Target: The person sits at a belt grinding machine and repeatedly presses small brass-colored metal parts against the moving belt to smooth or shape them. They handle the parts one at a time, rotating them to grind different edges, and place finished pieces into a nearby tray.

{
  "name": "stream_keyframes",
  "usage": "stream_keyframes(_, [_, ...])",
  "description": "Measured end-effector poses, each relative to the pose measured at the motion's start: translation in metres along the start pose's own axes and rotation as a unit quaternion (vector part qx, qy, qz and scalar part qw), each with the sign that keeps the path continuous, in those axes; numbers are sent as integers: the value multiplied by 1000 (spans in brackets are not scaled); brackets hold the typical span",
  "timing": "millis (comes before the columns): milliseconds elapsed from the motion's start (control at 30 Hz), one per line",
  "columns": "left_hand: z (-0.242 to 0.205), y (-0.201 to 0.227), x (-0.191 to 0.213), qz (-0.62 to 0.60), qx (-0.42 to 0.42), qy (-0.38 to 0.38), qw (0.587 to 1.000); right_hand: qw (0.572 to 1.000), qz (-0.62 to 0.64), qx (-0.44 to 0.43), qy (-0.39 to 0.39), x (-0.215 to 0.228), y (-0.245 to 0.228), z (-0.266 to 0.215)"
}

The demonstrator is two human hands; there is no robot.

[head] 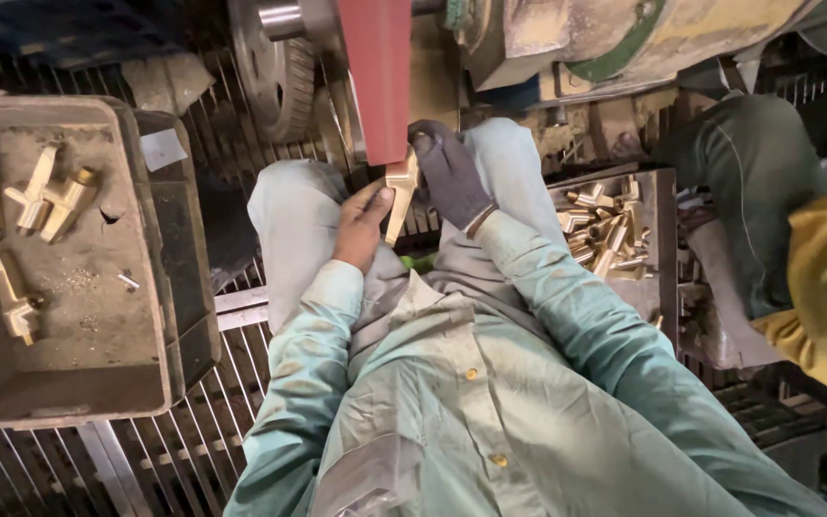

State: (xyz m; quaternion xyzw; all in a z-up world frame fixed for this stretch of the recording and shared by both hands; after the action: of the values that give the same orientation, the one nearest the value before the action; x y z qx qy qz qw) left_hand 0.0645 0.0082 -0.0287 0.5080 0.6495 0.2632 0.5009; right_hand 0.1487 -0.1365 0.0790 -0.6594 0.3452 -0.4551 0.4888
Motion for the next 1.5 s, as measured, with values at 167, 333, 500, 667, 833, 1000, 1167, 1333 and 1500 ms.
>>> stream_keyframes(167, [5, -16, 2, -75, 23, 22, 997, 979, 85, -185, 20, -7, 34, -1])
stream_keyframes(333, [4, -33, 4, -165, 95, 45, 981, 961, 31, -276, 6, -11, 71, -4])
stream_keyframes(500, [3, -37, 10, -151, 127, 75, 978, 879, -454, 127, -69, -36, 56, 4])
stream_keyframes(667, [5, -42, 16, -149, 144, 85, 975, 890, -432, 62, -136, -52, 112, 5])
stream_keyframes(833, [8, -36, 22, -133, 163, 103, 972, 957, 191, -205, -78, -57, 163, 1])
stream_keyframes(1000, [11, -31, 22, -171, 180, 121, 961, 917, 278, -266, -103, -67, 161, 4])
stream_keyframes(1167, [21, -36, 27, -129, 205, 125, 962, 916, 215, -333, -61, -59, 139, 16])
stream_keyframes(1333, [27, -39, 25, -120, 132, 101, 979, 934, 214, -284, -41, -45, 101, 19])
stream_keyframes(1500, [21, -30, 20, -114, 62, 54, 990, 968, 172, -182, 2, -25, 79, 14])
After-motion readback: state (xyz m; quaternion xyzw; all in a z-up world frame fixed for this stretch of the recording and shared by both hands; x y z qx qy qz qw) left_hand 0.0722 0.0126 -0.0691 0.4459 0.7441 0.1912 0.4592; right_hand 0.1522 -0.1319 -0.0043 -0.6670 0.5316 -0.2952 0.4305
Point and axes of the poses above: each hand's wrist, its own z-axis towards the middle knuckle, its own x-axis out of the back of the hand, y = z × x, the point moved 8 cm from there along z, towards the middle knuckle, and after that the axes turned 8 degrees about -y, right-handed, at the moved point
